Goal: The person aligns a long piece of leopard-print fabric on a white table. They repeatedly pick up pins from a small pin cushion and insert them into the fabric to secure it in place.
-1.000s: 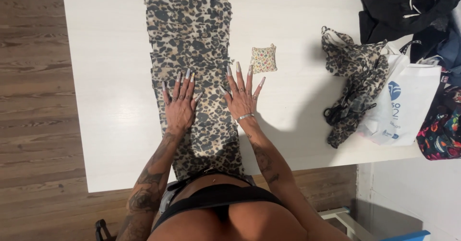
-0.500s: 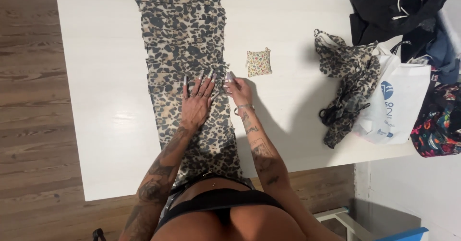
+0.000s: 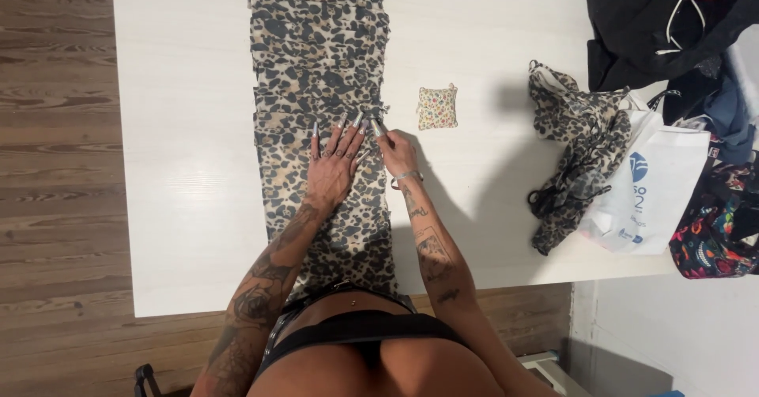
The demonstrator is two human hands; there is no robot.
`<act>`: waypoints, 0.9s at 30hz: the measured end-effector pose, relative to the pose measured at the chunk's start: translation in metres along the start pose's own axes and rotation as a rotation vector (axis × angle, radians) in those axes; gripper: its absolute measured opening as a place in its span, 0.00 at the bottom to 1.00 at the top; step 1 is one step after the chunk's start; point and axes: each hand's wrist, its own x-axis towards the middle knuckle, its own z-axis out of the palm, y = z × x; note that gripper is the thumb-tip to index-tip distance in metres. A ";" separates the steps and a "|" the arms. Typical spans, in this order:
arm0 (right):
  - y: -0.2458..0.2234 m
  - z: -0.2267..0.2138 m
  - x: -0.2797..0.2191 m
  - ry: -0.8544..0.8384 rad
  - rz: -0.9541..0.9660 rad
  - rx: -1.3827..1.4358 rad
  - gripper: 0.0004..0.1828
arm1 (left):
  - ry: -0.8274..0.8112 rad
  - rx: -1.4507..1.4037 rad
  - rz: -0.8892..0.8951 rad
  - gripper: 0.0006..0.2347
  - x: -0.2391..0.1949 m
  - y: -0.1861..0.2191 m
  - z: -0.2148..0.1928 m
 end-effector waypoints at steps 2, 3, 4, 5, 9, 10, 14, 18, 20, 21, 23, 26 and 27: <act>0.023 0.013 0.021 0.018 -0.086 0.019 0.20 | -0.008 0.005 -0.003 0.29 -0.001 0.003 -0.004; 0.033 0.019 0.032 0.035 -0.170 0.036 0.18 | -0.018 0.010 -0.008 0.29 -0.001 0.003 -0.007; 0.028 0.017 0.029 0.034 -0.172 0.035 0.18 | -0.016 0.010 -0.009 0.29 -0.001 0.004 -0.007; 0.022 0.016 0.026 0.054 -0.194 0.031 0.17 | -0.015 0.007 -0.010 0.28 -0.001 0.004 -0.007; -0.033 -0.011 -0.028 0.116 -0.201 0.034 0.18 | -0.013 0.005 -0.029 0.28 0.000 0.008 -0.008; -0.021 -0.011 -0.017 0.115 -0.200 0.033 0.18 | -0.013 0.003 -0.030 0.28 -0.001 0.008 -0.010; -0.022 -0.021 -0.017 0.219 -0.109 -0.097 0.20 | -0.012 0.018 -0.029 0.28 -0.002 0.008 -0.009; -0.002 -0.004 -0.002 0.095 -0.042 -0.096 0.21 | 0.002 0.033 -0.022 0.28 0.001 0.006 -0.005; 0.012 0.003 0.016 0.070 -0.051 -0.088 0.24 | 0.003 0.039 -0.019 0.28 0.000 0.008 -0.005; 0.018 0.007 0.026 0.043 -0.063 -0.082 0.27 | 0.006 0.045 -0.019 0.28 0.000 0.007 -0.005; 0.004 0.005 0.025 0.012 -0.059 -0.075 0.26 | 0.003 0.034 -0.020 0.28 -0.002 0.008 -0.005; -0.018 -0.005 0.018 -0.029 -0.081 -0.004 0.23 | 0.011 0.033 -0.015 0.28 -0.001 0.006 -0.004; -0.024 -0.009 0.014 -0.043 -0.099 0.058 0.22 | 0.014 0.039 -0.011 0.29 -0.002 0.005 -0.003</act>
